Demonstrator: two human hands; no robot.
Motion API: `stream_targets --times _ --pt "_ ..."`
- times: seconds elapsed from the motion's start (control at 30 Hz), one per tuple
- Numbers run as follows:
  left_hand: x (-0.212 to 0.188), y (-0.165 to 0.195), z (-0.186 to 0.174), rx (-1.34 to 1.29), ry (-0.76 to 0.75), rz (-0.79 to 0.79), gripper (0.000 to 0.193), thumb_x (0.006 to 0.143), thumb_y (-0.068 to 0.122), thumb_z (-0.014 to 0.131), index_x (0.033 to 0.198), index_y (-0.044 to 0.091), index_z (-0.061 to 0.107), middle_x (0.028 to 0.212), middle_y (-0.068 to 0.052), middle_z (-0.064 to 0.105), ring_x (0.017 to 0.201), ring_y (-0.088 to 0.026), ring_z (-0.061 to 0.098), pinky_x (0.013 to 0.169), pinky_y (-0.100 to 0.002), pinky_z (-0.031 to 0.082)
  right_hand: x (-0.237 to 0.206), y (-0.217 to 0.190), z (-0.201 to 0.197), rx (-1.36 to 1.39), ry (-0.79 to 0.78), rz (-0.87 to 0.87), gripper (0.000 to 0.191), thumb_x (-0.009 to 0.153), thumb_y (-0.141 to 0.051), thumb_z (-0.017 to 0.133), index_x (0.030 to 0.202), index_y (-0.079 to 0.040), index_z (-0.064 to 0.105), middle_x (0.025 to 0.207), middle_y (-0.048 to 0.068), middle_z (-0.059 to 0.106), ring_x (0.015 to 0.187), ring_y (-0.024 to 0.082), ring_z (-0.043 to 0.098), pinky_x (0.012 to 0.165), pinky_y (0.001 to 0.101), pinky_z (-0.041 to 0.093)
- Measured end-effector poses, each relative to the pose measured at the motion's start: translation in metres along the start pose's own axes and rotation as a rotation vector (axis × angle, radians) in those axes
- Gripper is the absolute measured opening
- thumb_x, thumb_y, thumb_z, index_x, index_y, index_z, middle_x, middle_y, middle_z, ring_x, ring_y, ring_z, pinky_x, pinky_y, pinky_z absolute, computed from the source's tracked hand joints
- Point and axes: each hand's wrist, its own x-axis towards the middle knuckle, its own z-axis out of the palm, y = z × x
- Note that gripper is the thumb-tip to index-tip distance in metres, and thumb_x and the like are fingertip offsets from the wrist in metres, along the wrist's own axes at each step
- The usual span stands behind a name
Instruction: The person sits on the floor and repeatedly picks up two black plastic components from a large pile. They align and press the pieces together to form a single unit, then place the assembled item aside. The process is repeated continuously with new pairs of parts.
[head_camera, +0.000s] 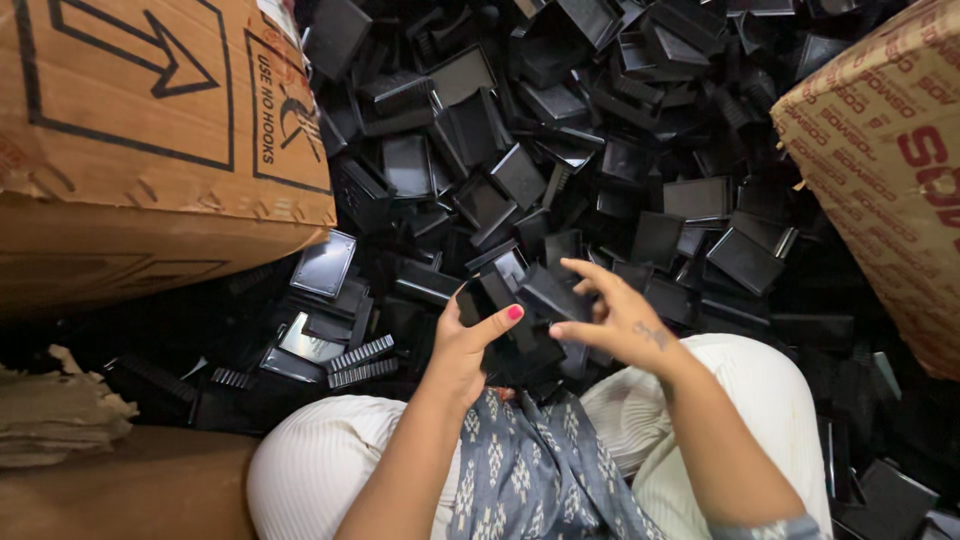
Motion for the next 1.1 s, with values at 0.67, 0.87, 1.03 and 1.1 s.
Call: stream_targets --times 0.67,0.87,1.03,1.1 --pt "-0.026 0.020 0.022 0.375 -0.169 0.019 0.091 0.061 -0.005 0.088 0.142 0.008 0.049 0.115 -0.007 0.068 0.097 -0.016 0.068 0.078 -0.029 0.058 -0.042 0.000 0.040 0.666 0.061 -0.498 0.096 0.071 -0.002 0.090 0.154 -0.009 0.044 0.134 0.005 0.047 0.108 0.015 0.056 0.099 0.0318 0.051" --pt "-0.037 0.037 0.030 0.652 -0.331 0.216 0.082 0.063 0.001 0.092 0.137 0.009 0.057 0.120 -0.006 0.067 0.111 -0.015 0.066 0.094 -0.030 0.057 -0.044 0.005 0.034 0.675 0.013 -0.421 0.090 0.070 -0.001 0.089 0.151 -0.006 0.049 0.143 0.008 0.049 0.116 0.018 0.060 0.106 0.0380 0.052" --pt "-0.038 0.036 0.036 0.845 -0.341 0.253 0.081 0.061 0.008 0.093 0.135 0.011 0.060 0.124 -0.007 0.069 0.113 -0.016 0.067 0.099 -0.031 0.054 -0.047 -0.007 0.035 0.476 0.041 -0.431 0.094 0.067 -0.009 0.086 0.151 -0.007 0.043 0.144 0.008 0.051 0.128 0.018 0.056 0.109 0.0338 0.046" --pt "-0.038 0.031 0.039 0.906 -0.386 0.172 0.082 0.060 0.010 0.094 0.135 0.010 0.061 0.122 -0.007 0.070 0.109 -0.016 0.067 0.096 -0.031 0.053 -0.048 -0.012 0.034 0.510 0.020 -0.397 0.104 0.063 -0.016 0.090 0.152 -0.009 0.035 0.137 0.008 0.054 0.120 0.016 0.057 0.102 0.0309 0.047"
